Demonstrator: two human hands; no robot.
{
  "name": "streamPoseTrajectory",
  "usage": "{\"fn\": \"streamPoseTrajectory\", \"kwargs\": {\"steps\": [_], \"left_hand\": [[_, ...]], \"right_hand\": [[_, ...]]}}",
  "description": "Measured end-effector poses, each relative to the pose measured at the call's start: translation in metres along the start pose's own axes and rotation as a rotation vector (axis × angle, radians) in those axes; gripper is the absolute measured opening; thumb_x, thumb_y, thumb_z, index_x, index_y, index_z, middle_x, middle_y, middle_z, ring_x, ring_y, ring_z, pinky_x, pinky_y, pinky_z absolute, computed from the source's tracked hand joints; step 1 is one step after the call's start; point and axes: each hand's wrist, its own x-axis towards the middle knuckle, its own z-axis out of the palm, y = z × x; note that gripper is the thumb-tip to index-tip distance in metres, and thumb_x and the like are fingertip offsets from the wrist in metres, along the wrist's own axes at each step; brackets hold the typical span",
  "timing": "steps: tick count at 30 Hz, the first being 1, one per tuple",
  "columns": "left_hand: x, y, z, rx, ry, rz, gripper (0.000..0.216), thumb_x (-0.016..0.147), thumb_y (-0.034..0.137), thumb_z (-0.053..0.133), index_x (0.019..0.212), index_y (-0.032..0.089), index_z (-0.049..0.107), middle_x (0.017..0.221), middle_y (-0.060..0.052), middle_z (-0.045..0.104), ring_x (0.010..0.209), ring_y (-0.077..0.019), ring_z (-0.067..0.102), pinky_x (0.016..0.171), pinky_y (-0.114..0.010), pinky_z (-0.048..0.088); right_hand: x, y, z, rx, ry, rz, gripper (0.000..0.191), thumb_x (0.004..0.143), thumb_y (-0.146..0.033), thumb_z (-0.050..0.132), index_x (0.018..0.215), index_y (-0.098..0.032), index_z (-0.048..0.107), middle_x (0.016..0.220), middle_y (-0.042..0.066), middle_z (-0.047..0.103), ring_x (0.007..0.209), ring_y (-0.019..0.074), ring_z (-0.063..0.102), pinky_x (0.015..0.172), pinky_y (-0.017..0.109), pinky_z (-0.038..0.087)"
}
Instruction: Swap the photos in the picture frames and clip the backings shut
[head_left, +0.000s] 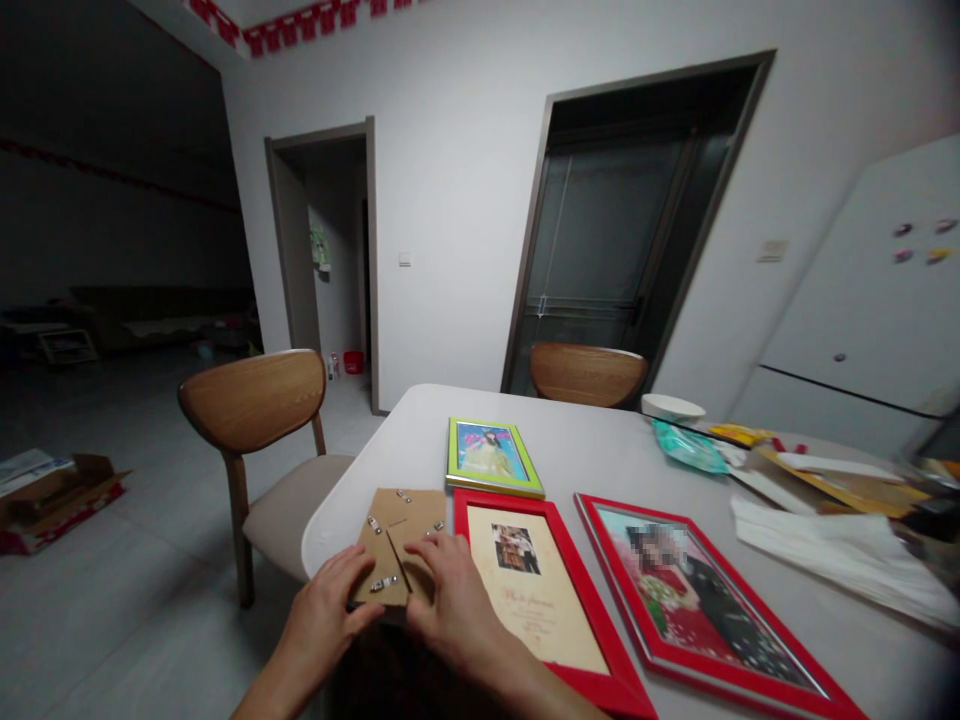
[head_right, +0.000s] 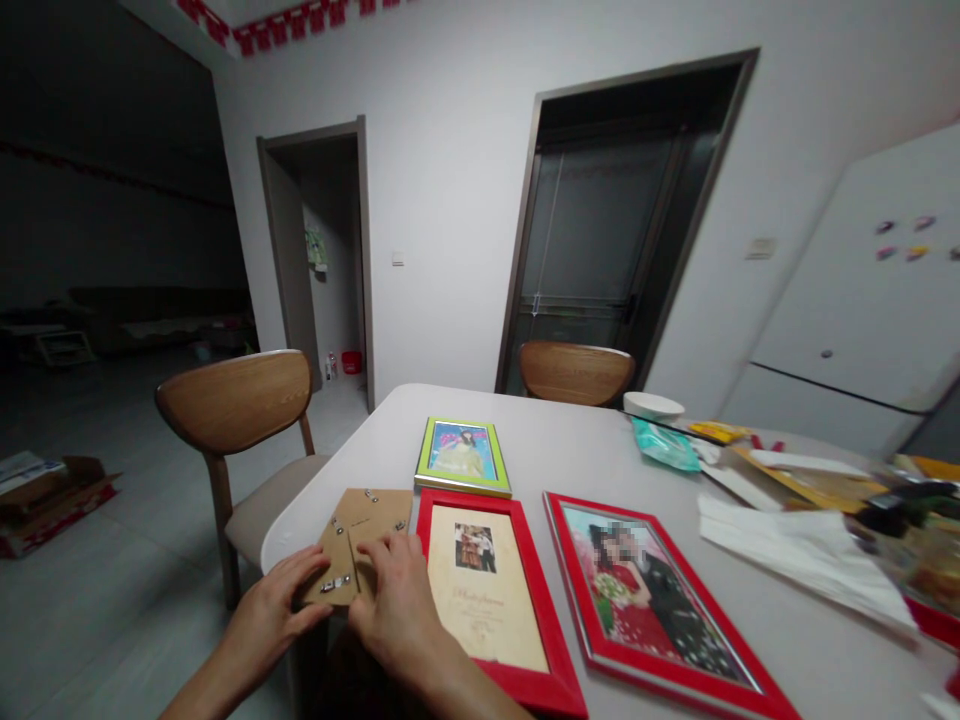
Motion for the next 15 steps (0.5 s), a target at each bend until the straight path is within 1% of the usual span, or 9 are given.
{"fn": "streamPoseTrajectory", "kwargs": {"steps": [2,5,7,10,13,15], "left_hand": [[0.002,0.010,-0.005,-0.029,0.042,0.044,0.034,0.063,0.027,0.062,0.097,0.022,0.059,0.109,-0.008,0.057,0.101,-0.0235,0.052,0.087,-0.038,0.042],[0.006,0.036,-0.009,-0.093,0.058,0.123,0.035,0.064,0.028,0.063,0.097,0.021,0.058,0.110,-0.008,0.057,0.102,-0.0241,0.051,0.088,-0.038,0.041],[0.008,0.058,-0.005,-0.151,0.009,0.168,0.033,0.064,0.027,0.063,0.097,0.020,0.058,0.111,-0.009,0.056,0.103,-0.0240,0.050,0.088,-0.037,0.041],[0.010,0.089,0.008,-0.225,-0.106,0.221,0.031,0.065,0.026,0.062,0.096,0.019,0.058,0.111,-0.010,0.056,0.104,-0.0235,0.049,0.089,-0.036,0.039],[0.012,0.112,0.022,-0.256,-0.192,0.257,0.028,0.066,0.022,0.061,0.094,0.017,0.058,0.110,-0.010,0.056,0.102,-0.0226,0.049,0.089,-0.033,0.039],[0.013,0.119,0.030,-0.252,-0.231,0.273,0.025,0.067,0.019,0.060,0.092,0.017,0.059,0.109,-0.010,0.056,0.100,-0.0220,0.051,0.088,-0.032,0.039]], "right_hand": [[-0.002,-0.002,-0.013,0.069,0.038,-0.021,0.042,0.057,-0.011,0.051,0.098,-0.019,0.055,0.099,0.007,0.053,0.094,0.0197,0.044,0.083,0.032,0.035],[-0.012,0.004,-0.043,0.087,0.042,-0.024,0.038,0.057,-0.012,0.051,0.094,-0.019,0.057,0.099,0.006,0.054,0.096,0.0206,0.044,0.087,0.036,0.033],[-0.024,0.016,-0.065,0.079,0.031,0.005,0.035,0.059,-0.013,0.050,0.092,-0.020,0.058,0.100,0.007,0.055,0.098,0.0208,0.045,0.088,0.037,0.033],[-0.045,0.041,-0.093,0.058,0.002,0.083,0.032,0.061,-0.016,0.050,0.091,-0.022,0.059,0.102,0.006,0.055,0.099,0.0211,0.046,0.087,0.038,0.035],[-0.062,0.064,-0.109,0.001,0.006,0.160,0.029,0.062,-0.020,0.051,0.089,-0.023,0.061,0.101,0.007,0.057,0.098,0.0223,0.048,0.087,0.039,0.035],[-0.069,0.074,-0.112,-0.039,0.008,0.180,0.028,0.063,-0.021,0.050,0.088,-0.022,0.061,0.102,0.008,0.057,0.099,0.0228,0.048,0.088,0.040,0.034]]}}
